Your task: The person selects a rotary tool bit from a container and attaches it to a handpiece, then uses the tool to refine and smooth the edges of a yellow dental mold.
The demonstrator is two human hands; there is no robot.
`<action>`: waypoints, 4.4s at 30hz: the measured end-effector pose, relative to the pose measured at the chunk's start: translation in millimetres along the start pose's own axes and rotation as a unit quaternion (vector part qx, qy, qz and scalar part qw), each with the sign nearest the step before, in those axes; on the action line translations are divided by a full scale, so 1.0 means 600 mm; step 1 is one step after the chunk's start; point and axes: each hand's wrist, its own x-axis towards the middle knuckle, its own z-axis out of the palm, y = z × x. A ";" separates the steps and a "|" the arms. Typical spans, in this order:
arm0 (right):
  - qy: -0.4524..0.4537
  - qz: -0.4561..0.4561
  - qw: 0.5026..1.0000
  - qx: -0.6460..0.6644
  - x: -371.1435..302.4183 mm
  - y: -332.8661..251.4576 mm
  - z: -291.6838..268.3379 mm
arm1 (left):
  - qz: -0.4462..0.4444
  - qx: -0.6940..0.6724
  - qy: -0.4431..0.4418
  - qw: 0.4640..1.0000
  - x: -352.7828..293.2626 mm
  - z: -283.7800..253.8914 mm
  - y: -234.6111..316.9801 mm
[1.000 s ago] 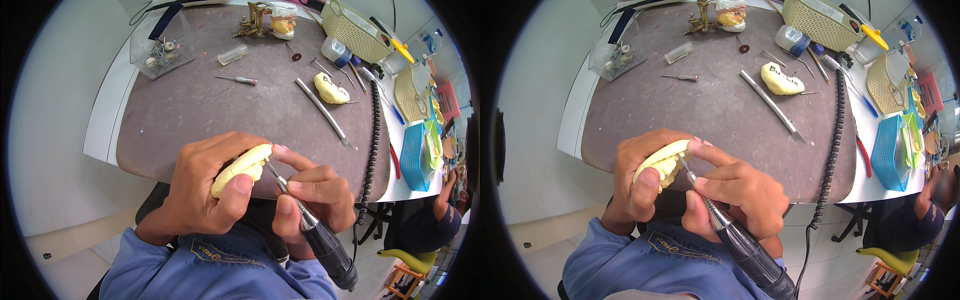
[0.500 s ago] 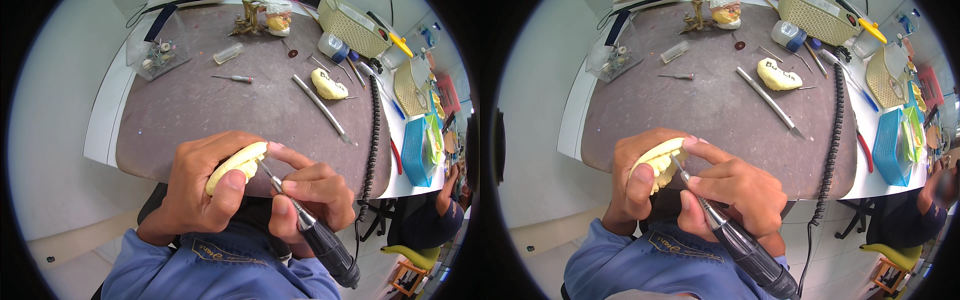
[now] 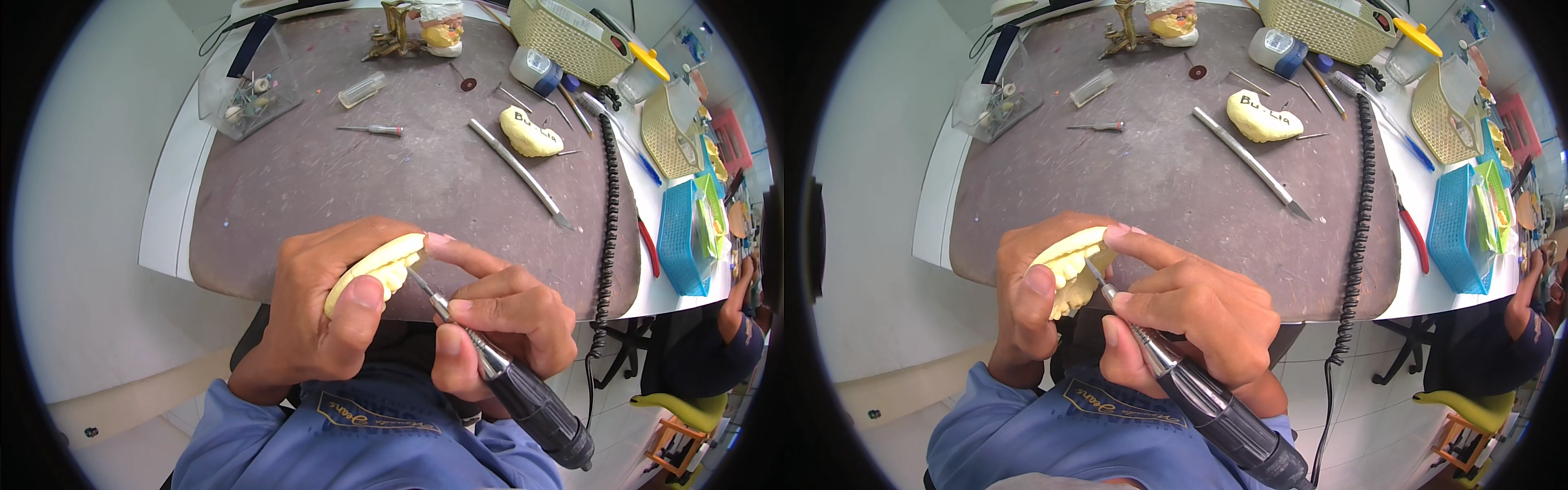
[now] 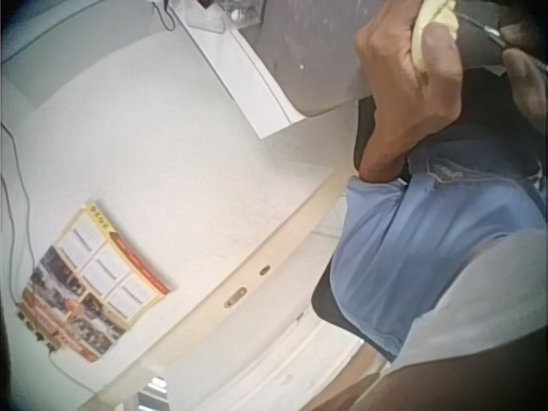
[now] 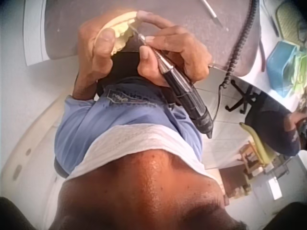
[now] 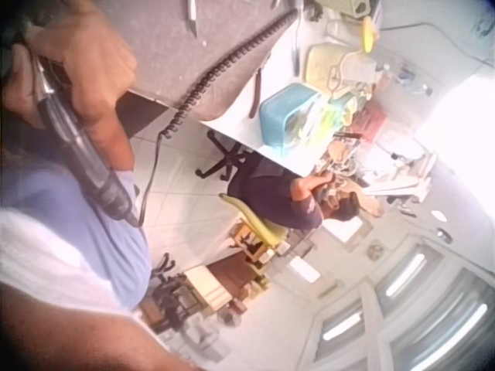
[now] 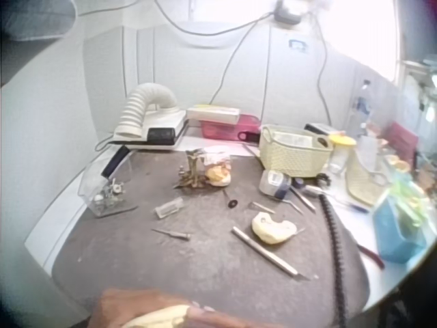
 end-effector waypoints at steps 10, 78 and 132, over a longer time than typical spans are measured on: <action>0.015 0.018 1.000 0.010 -0.001 -0.002 0.003 | -0.040 0.000 -0.009 0.999 -0.002 -0.003 0.005; -0.035 0.037 0.998 -0.034 -0.011 -0.008 -0.001 | 0.089 0.046 -0.008 0.995 0.000 -0.002 -0.017; -0.021 0.032 0.998 -0.040 -0.011 -0.007 0.001 | 0.097 0.049 -0.003 0.994 0.001 0.001 -0.017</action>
